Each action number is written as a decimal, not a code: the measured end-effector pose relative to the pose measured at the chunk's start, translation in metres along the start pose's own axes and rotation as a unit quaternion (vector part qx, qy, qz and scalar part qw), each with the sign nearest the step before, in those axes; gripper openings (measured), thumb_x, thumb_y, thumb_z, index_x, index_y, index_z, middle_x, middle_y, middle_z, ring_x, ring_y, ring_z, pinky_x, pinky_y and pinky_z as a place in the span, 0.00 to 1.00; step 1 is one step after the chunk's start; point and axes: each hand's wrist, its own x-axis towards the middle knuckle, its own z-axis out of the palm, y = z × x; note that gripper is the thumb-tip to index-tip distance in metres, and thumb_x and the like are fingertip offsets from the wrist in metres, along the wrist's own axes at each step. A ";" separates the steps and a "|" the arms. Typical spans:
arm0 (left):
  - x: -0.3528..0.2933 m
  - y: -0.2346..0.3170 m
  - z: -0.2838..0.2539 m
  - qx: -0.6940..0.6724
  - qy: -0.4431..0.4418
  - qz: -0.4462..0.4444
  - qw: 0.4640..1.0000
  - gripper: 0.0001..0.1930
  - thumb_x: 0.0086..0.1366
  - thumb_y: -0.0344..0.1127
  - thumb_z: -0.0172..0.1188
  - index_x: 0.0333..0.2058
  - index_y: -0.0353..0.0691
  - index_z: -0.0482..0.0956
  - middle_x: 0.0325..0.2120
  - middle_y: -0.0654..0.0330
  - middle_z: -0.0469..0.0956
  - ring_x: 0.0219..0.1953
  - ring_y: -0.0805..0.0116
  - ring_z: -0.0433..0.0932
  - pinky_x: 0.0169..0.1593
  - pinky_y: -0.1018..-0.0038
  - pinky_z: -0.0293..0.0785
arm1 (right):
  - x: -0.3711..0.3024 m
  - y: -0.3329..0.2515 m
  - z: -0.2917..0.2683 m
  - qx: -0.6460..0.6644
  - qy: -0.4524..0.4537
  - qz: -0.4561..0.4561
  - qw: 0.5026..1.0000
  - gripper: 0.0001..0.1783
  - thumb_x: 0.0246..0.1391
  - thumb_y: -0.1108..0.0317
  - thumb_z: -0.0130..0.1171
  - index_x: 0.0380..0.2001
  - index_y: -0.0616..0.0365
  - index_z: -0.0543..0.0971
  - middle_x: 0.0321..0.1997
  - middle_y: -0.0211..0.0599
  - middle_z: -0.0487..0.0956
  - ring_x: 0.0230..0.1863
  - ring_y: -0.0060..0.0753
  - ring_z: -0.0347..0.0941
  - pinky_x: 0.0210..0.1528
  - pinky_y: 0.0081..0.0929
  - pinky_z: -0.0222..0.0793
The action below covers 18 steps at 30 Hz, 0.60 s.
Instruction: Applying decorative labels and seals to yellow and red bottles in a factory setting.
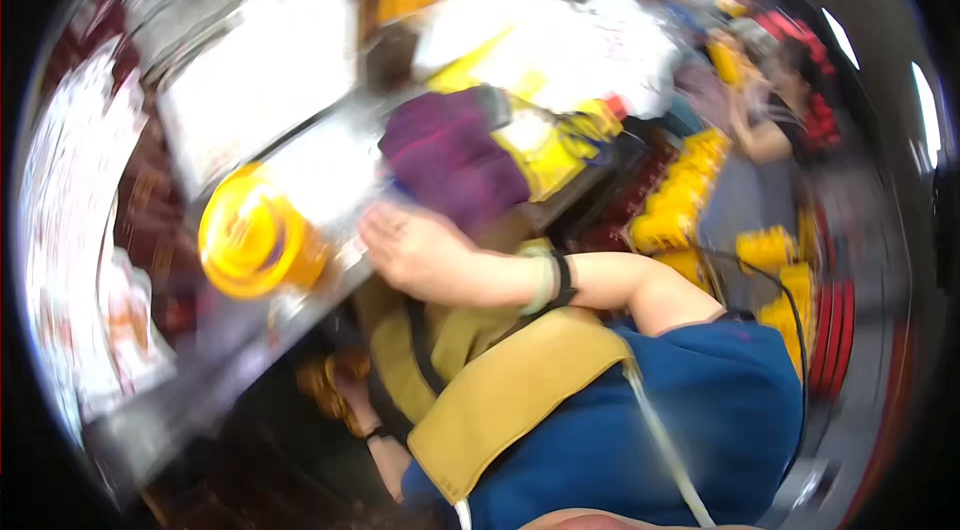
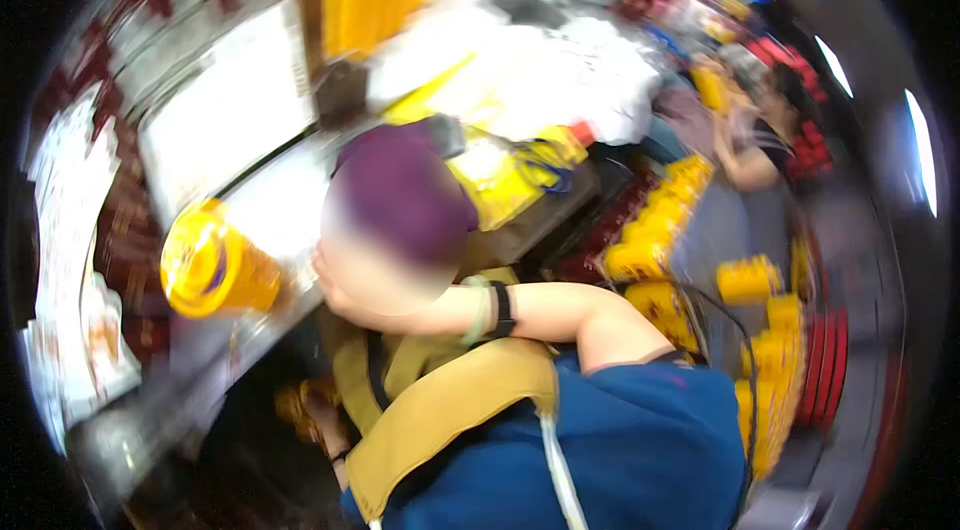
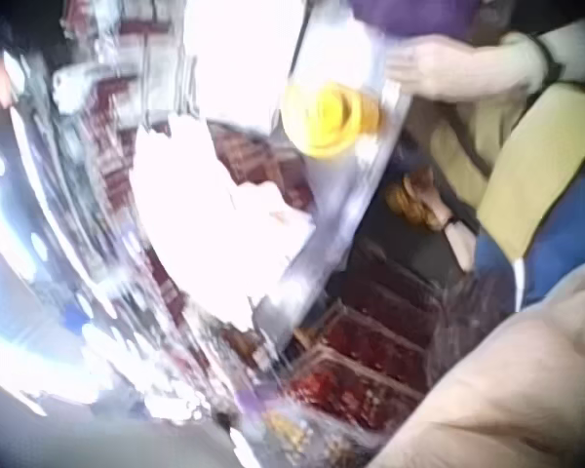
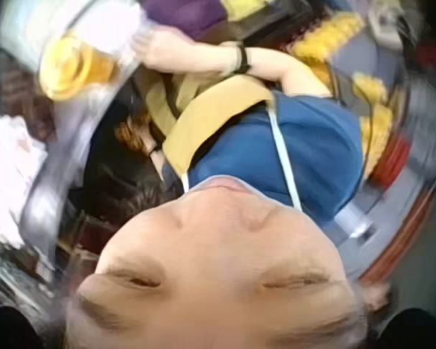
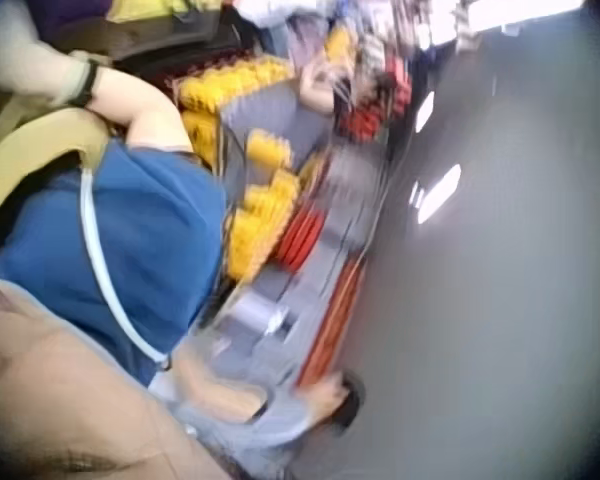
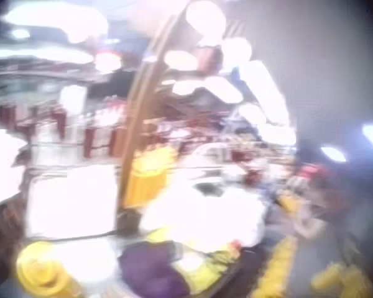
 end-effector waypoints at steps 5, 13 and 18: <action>0.020 0.016 0.009 -0.057 -0.037 0.142 0.987 0.24 0.71 0.45 0.53 0.57 0.30 0.74 0.49 0.45 0.81 0.48 0.45 0.80 0.52 0.58 0.77 | -0.004 -0.003 -0.006 0.014 0.085 0.024 0.996 0.19 0.48 0.65 0.58 0.41 0.66 0.80 0.46 0.46 0.82 0.51 0.42 0.78 0.47 0.30 0.74; 0.006 -0.046 -0.002 -0.029 -0.022 0.111 0.993 0.23 0.71 0.44 0.53 0.55 0.31 0.75 0.49 0.46 0.81 0.48 0.46 0.80 0.52 0.57 0.76 | -0.006 0.006 -0.005 0.027 0.037 0.000 0.999 0.21 0.49 0.65 0.58 0.45 0.67 0.81 0.49 0.48 0.82 0.54 0.42 0.79 0.48 0.31 0.76; 0.015 -0.056 0.000 0.007 -0.015 0.071 0.997 0.22 0.71 0.44 0.53 0.54 0.31 0.76 0.48 0.46 0.80 0.48 0.46 0.80 0.51 0.57 0.76 | -0.006 0.006 -0.001 0.024 0.044 -0.002 0.999 0.22 0.49 0.65 0.58 0.46 0.66 0.81 0.50 0.48 0.82 0.54 0.43 0.78 0.48 0.31 0.76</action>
